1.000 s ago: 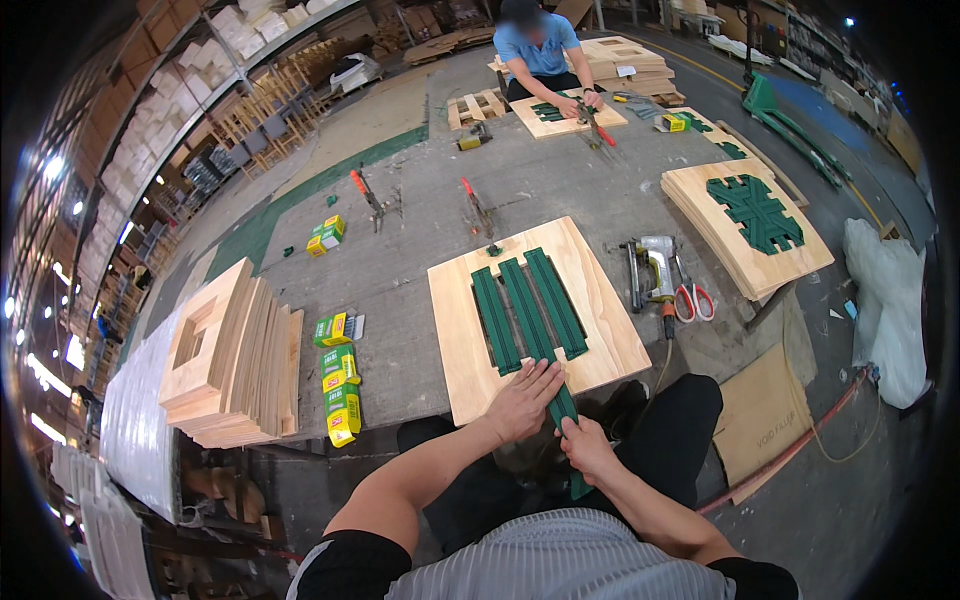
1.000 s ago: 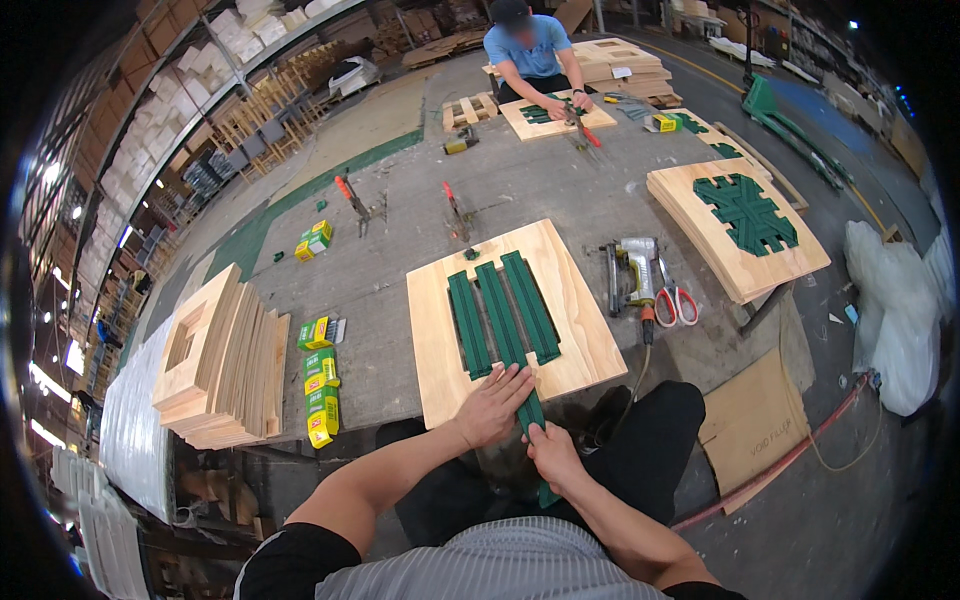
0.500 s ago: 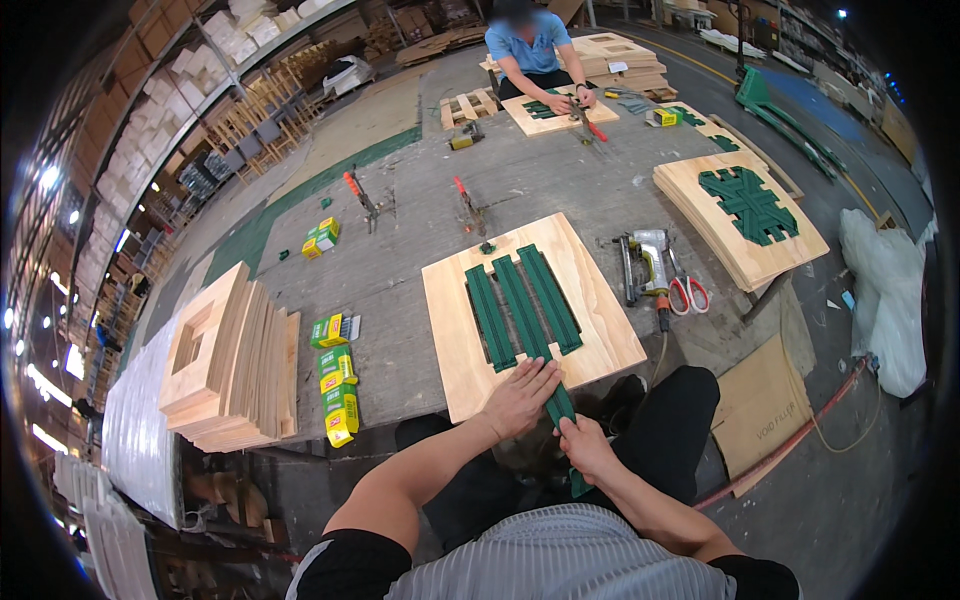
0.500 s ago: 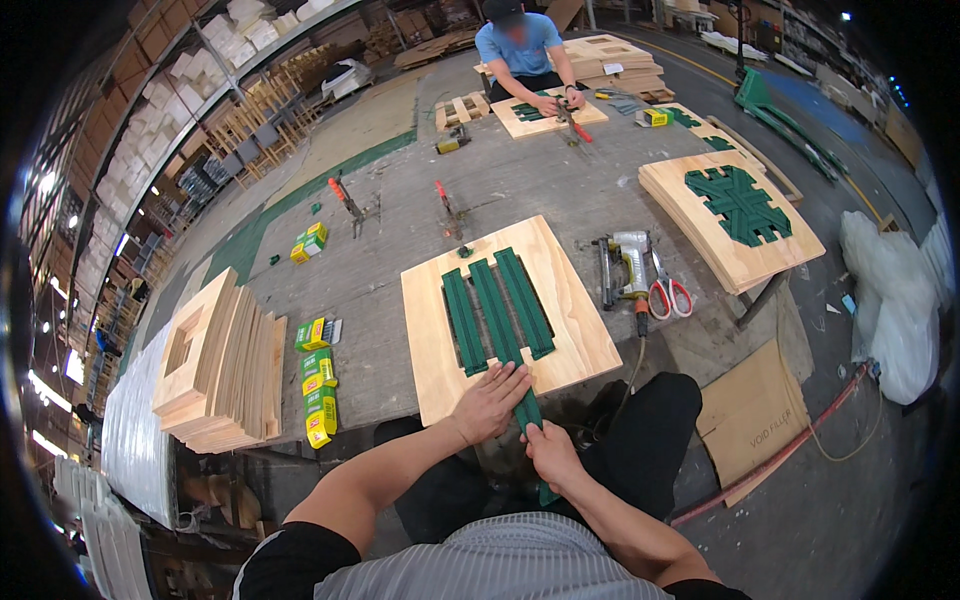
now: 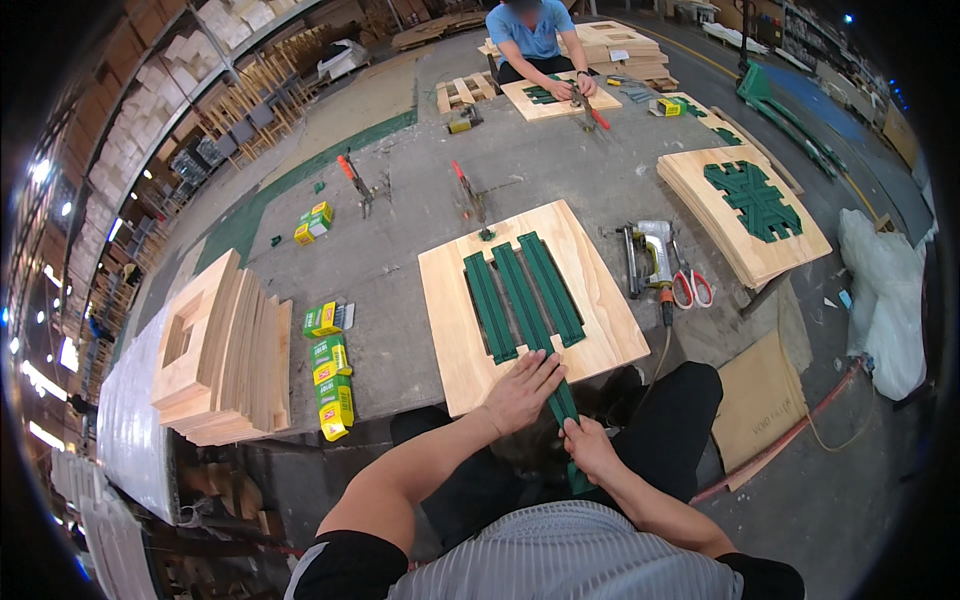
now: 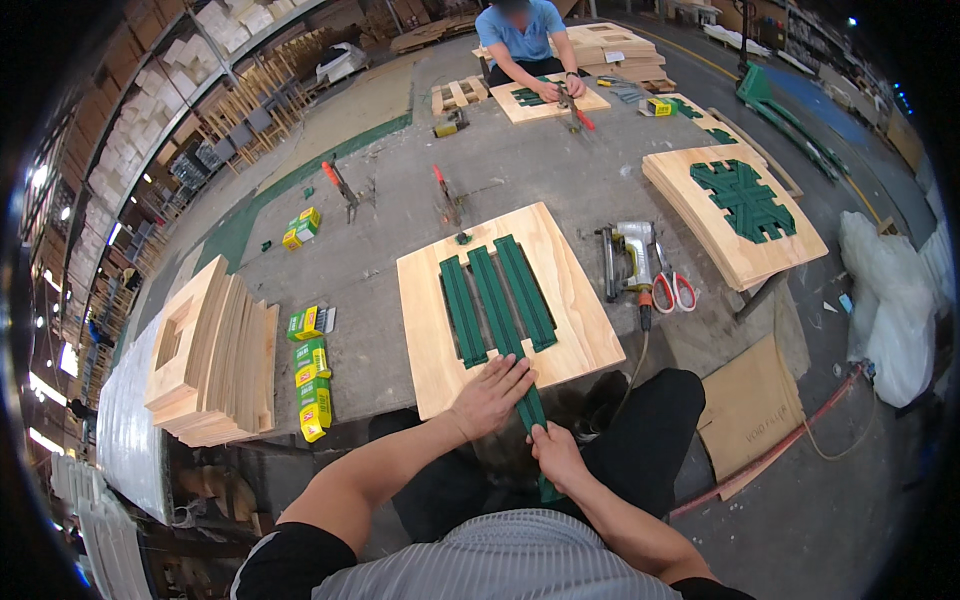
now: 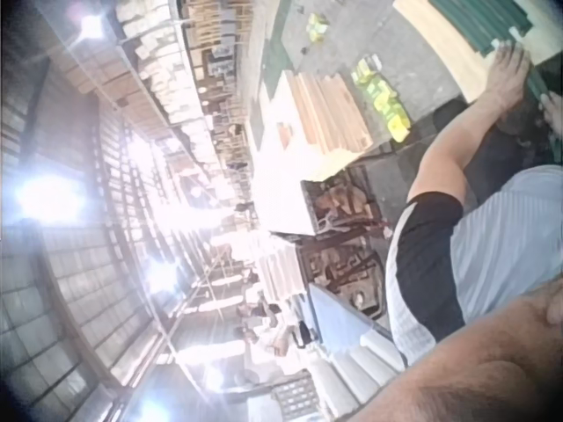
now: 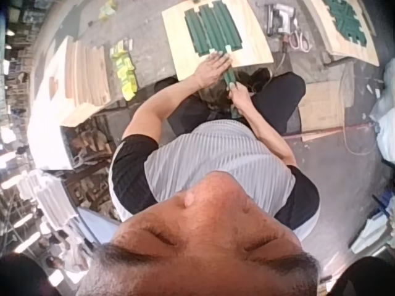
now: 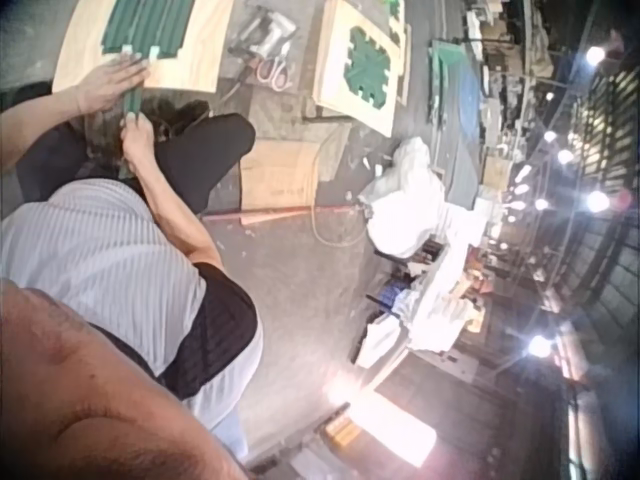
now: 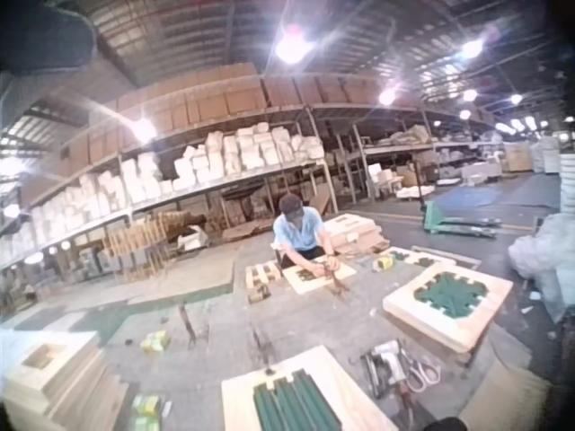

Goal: The person sits on the floor and uses a pneumatic nail gun to attach green plastic strips to a square wooden frame. They repeatedly position the strips and fasten them in place while another worker performs similar tasks nearby.

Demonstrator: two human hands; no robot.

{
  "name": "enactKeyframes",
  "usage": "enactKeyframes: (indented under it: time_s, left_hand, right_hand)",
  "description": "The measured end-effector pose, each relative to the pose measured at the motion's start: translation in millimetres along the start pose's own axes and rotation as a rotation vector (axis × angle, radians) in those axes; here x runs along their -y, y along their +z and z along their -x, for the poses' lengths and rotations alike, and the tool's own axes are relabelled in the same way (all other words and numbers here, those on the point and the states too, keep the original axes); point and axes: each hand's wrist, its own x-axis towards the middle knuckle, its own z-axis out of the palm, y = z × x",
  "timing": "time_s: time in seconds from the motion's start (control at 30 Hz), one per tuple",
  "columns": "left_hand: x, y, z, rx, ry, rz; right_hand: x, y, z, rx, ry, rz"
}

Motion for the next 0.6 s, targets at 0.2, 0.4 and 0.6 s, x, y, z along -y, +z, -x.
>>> enactKeyframes:
  time_s: [0.2, 0.4, 0.6]
  left_hand:
    - [3, 2, 1, 0.026, -0.017, 0.019]
    - [4, -21, -2, 0.168, -0.048, 0.078]
    - [-39, -45, 20, -0.035, -0.077, 0.566]
  right_hand:
    - [-15, 2, -20, -0.018, 0.024, 0.056]
    - [-21, 3, -43, -0.041, 0.027, 0.231]
    - [-49, -9, -84, 0.067, -0.547, 0.473]
